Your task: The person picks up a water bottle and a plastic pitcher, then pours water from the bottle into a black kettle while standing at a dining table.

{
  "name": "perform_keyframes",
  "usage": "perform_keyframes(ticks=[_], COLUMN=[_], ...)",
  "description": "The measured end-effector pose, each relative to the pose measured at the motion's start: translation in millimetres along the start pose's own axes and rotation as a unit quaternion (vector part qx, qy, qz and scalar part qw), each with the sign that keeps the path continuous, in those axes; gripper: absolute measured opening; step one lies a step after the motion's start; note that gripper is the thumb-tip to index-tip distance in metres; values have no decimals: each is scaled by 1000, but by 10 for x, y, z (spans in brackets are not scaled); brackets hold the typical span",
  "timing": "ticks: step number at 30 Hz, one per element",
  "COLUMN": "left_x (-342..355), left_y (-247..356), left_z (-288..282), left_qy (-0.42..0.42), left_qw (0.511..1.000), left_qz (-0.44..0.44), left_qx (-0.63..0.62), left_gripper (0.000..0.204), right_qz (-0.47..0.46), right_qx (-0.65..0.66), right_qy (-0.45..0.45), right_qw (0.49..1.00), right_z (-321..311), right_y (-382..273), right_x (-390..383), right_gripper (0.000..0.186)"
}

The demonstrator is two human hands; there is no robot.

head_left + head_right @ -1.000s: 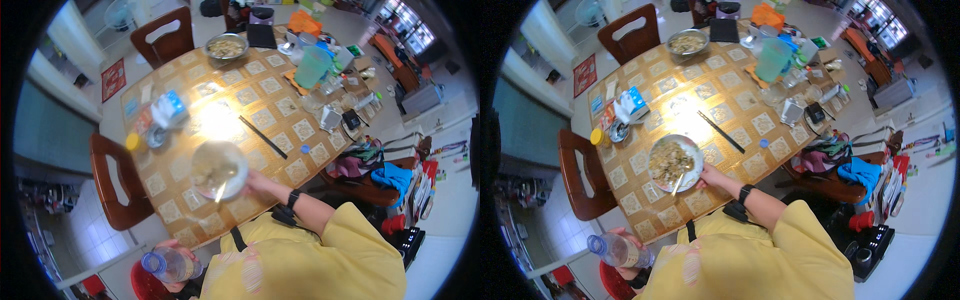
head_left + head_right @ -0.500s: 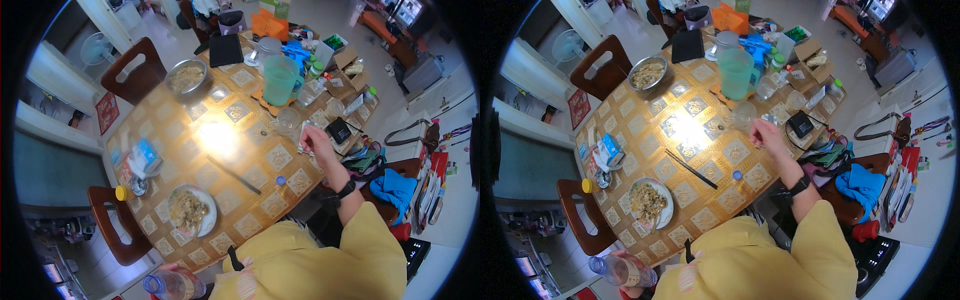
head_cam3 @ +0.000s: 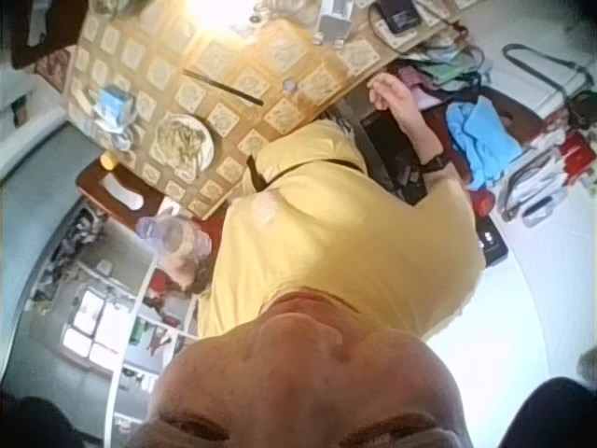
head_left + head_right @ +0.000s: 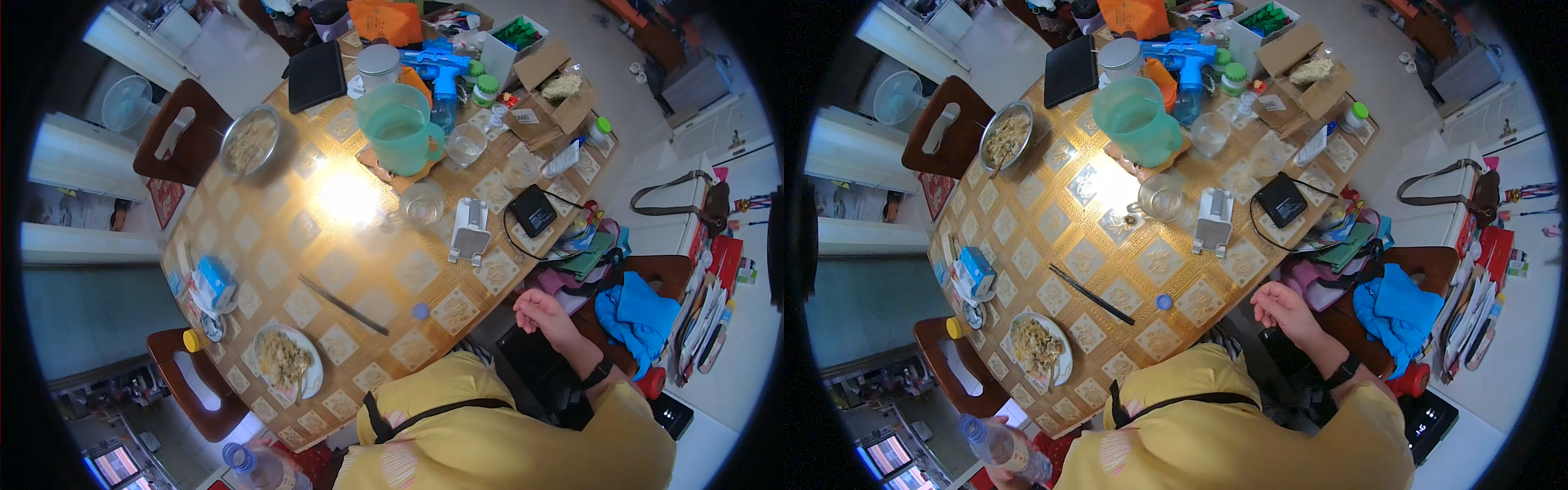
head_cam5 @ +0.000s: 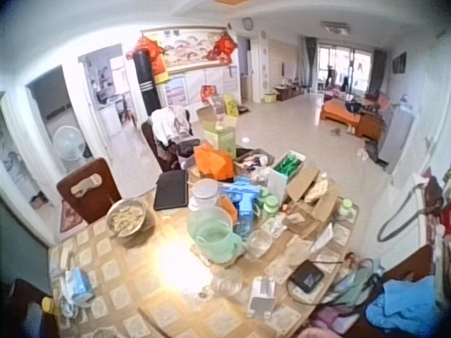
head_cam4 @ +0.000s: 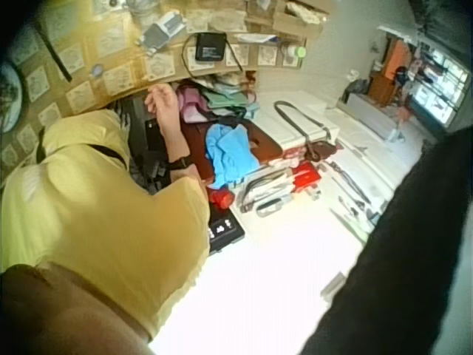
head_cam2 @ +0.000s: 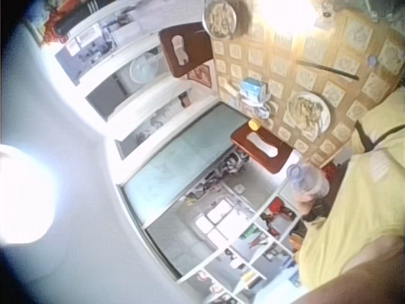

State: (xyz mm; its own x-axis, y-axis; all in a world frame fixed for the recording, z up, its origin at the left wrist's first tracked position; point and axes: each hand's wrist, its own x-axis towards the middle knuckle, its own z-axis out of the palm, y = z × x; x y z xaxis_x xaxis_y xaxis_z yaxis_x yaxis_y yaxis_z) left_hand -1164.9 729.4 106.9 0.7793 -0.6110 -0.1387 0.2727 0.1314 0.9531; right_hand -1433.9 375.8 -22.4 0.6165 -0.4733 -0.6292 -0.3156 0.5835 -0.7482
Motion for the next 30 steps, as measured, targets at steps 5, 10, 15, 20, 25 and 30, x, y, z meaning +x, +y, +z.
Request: perform_keyframes(ticks=[5, 10, 15, 20, 25, 30], left_x=[92, 134, 254, 304, 339, 362], left_y=[72, 56, 46, 22, 48, -24], left_z=[145, 214, 122, -283, -750, -1100], left_qy=[2, -11, -66, -132, -223, -306], left_qw=[1000, 999, 996, 988, 966, 930], left_qz=[-10, -33, -57, -83, -126, -197], left_qx=[12, 22, 26, 25, 33, 45], left_gripper=[101, 100, 99, 98, 98, 97], right_qz=[182, 416, 435, 432, 426, 421], right_qx=[-132, -293, -140, -61, -4, 54], right_qy=[-92, -438, -312, -145, -28, 43], right_qw=[970, 741, 833, 888, 904, 905], right_z=[-494, -32, 122, 482, 1268, 2155], right_y=[1456, 1743, 2011, 2542, 3275, 3833], right_x=[-112, -740, -1488, -2180, -2832, -3340], right_gripper=[10, 27, 25, 23, 21, 20])
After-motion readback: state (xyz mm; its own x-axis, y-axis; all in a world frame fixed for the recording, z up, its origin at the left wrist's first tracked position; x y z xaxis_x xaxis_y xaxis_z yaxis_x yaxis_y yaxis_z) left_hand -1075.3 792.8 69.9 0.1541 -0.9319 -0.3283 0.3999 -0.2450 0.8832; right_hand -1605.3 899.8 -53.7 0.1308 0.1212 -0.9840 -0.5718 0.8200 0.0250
